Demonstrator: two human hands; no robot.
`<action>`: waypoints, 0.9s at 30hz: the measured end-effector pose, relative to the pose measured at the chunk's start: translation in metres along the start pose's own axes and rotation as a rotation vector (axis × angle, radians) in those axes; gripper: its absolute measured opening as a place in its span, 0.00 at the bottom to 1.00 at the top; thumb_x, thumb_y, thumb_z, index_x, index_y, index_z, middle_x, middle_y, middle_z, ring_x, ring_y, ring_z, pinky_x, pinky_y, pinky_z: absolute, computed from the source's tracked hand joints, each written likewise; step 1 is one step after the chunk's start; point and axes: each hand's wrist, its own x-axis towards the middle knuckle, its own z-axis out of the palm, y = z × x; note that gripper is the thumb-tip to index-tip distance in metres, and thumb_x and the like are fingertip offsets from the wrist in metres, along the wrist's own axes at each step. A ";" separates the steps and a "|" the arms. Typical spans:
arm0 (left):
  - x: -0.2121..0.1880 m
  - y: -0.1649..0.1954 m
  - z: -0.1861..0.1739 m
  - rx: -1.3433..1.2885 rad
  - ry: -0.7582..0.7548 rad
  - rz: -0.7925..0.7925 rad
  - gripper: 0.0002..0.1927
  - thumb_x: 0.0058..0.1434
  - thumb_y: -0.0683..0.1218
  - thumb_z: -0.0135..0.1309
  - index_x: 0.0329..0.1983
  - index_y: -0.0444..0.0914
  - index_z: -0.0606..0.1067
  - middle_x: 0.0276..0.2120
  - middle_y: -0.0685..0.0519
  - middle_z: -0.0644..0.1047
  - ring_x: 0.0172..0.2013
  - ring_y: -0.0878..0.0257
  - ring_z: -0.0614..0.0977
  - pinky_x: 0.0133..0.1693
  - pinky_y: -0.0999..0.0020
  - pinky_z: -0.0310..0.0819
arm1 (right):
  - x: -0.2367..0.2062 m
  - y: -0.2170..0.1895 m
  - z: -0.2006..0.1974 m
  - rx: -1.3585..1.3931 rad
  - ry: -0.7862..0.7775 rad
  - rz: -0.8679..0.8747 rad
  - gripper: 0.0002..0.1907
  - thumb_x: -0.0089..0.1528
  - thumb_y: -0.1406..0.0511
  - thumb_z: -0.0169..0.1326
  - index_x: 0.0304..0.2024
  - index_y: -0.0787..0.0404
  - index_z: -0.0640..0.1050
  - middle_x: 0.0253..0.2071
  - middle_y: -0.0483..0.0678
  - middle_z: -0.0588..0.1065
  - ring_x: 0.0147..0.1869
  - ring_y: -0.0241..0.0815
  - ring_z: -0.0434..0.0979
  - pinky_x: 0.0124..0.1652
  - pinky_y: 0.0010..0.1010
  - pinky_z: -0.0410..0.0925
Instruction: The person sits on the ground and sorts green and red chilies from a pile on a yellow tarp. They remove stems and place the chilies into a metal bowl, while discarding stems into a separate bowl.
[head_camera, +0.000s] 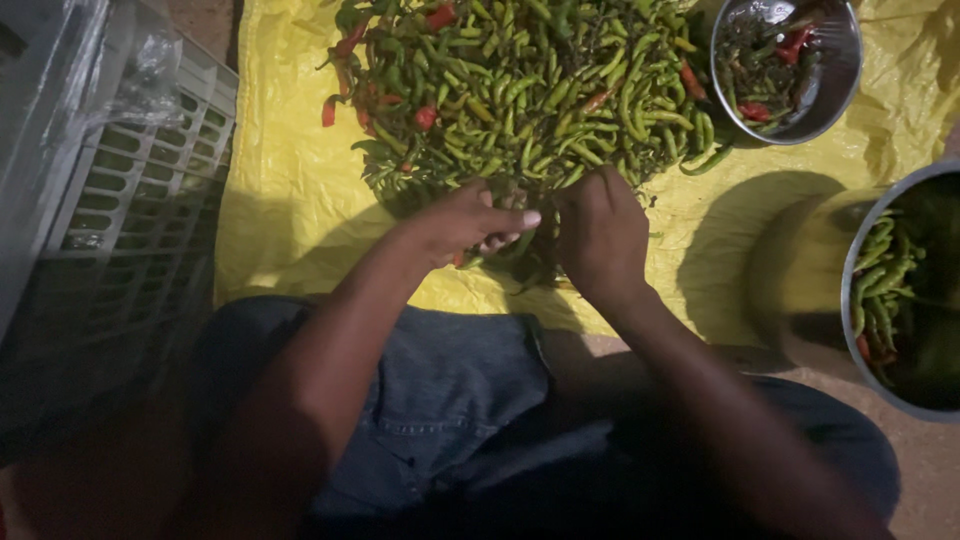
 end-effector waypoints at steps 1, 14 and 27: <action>0.001 0.000 0.000 0.009 -0.002 -0.002 0.14 0.58 0.50 0.67 0.32 0.39 0.74 0.21 0.57 0.75 0.20 0.70 0.70 0.22 0.73 0.60 | -0.001 0.001 0.001 -0.016 0.008 0.006 0.08 0.61 0.74 0.58 0.38 0.63 0.72 0.38 0.56 0.70 0.40 0.61 0.74 0.38 0.48 0.67; -0.001 0.007 -0.006 0.280 0.132 -0.056 0.30 0.56 0.51 0.66 0.59 0.38 0.73 0.45 0.48 0.80 0.41 0.61 0.82 0.39 0.68 0.77 | -0.003 0.047 0.011 1.560 -0.377 1.150 0.05 0.63 0.68 0.52 0.37 0.63 0.70 0.30 0.50 0.70 0.28 0.44 0.68 0.32 0.38 0.65; -0.008 0.006 -0.018 0.053 -0.121 0.207 0.19 0.60 0.46 0.64 0.55 0.37 0.78 0.44 0.52 0.83 0.45 0.64 0.83 0.43 0.69 0.80 | 0.015 0.025 -0.012 0.962 -0.265 0.689 0.16 0.63 0.68 0.60 0.53 0.65 0.79 0.44 0.47 0.80 0.45 0.37 0.80 0.42 0.28 0.73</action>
